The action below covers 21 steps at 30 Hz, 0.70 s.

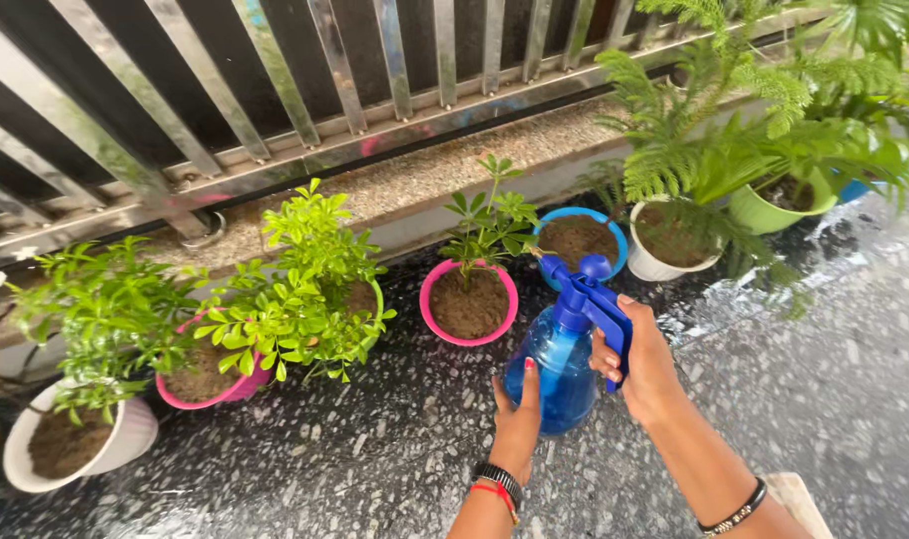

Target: The person uses a blue manual pressure sprayer to water a row of potted plants arranged along a metal railing. They pump the sprayer to build pressure and then spray water onto the leaves and soil of various plants, moving sequentially along the line.

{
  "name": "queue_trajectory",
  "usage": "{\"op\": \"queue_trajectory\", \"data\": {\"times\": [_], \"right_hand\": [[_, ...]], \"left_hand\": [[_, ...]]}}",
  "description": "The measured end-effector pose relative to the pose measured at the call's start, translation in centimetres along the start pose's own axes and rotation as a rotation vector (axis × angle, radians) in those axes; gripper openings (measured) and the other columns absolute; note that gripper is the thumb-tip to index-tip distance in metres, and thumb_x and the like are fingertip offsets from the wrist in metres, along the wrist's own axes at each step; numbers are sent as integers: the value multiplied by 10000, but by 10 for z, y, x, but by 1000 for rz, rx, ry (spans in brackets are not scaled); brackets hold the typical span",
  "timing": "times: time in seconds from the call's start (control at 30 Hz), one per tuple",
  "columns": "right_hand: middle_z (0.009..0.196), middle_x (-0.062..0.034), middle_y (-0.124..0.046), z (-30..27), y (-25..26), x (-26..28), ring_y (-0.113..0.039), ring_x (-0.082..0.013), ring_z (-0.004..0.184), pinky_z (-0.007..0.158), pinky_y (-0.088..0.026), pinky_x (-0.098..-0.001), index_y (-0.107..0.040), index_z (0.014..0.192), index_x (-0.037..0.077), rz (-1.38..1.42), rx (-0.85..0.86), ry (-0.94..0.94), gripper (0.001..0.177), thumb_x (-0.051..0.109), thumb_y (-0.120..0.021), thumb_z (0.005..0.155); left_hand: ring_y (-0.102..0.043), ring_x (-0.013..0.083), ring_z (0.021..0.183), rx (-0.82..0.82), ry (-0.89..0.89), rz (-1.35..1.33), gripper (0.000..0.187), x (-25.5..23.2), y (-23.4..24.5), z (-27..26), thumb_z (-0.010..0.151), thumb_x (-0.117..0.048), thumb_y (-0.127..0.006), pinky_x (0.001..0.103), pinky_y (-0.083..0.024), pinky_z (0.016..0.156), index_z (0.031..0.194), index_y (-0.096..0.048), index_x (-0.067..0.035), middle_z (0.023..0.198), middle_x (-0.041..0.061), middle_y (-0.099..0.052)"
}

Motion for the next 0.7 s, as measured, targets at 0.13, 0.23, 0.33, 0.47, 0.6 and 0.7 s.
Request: {"op": "queue_trajectory", "data": {"times": [0.13, 0.23, 0.33, 0.47, 0.6, 0.7], "right_hand": [[474, -33, -368, 7, -4, -3, -322, -166, 386, 527, -400, -330, -478, 751, 72, 35, 5, -6, 470, 468, -396, 991], [480, -35, -378, 6, -5, 3, -326, -168, 389, 535, -416, -325, -477, 762, 76, 15, 7, 16, 446, 453, -400, 988], [497, -34, -393, 0, -6, 7, -337, -162, 407, 517, -386, -322, -480, 769, 71, -7, -18, 11, 442, 446, -412, 993], [500, -41, -400, -7, -6, 14, -362, -168, 417, 486, -348, -322, -479, 771, 66, -32, -23, -27, 448, 454, -426, 989], [508, -47, -408, -11, -4, 15, -382, -175, 426, 498, -377, -314, -486, 768, 48, -83, -39, -39, 465, 448, -432, 999], [516, -41, -408, -12, -4, 16, -379, -166, 438, 486, -342, -319, -493, 775, 46, -109, -34, -14, 457, 433, -418, 1007]], "left_hand": [[-336, 372, 1506, -187, -275, 29, 1180, 8, -5, 19, 780, -833, -562, 425, -333, 1195, 1647, -100, -179, 1650, 230, -182], [-394, 350, 1500, -139, -341, -87, 1152, 4, -7, 26, 779, -869, -506, 453, -358, 1185, 1627, -196, -153, 1645, 179, -291], [-355, 339, 1511, -37, -55, -168, 1078, 1, -9, 24, 744, -876, -362, 634, -371, 1122, 1630, -174, -291, 1671, 55, -306], [-303, 391, 1531, 36, 133, -259, 1081, 5, -14, 31, 793, -893, -389, 771, -371, 1055, 1651, -45, -332, 1707, 31, -234], [-320, 386, 1526, 107, 158, -281, 1036, 14, -18, 38, 823, -867, -352, 764, -400, 1056, 1643, -62, -305, 1696, 49, -251], [-333, 373, 1520, 114, 154, -279, 987, 15, -20, 38, 839, -840, -337, 755, -416, 1051, 1637, -85, -317, 1686, 53, -264]]}}
Point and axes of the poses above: each hand's wrist, its own z-axis towards the middle knuckle, its own y-axis out of the back of the hand, x = y × z, the point moved 1 cm from there along z, towards the middle knuckle
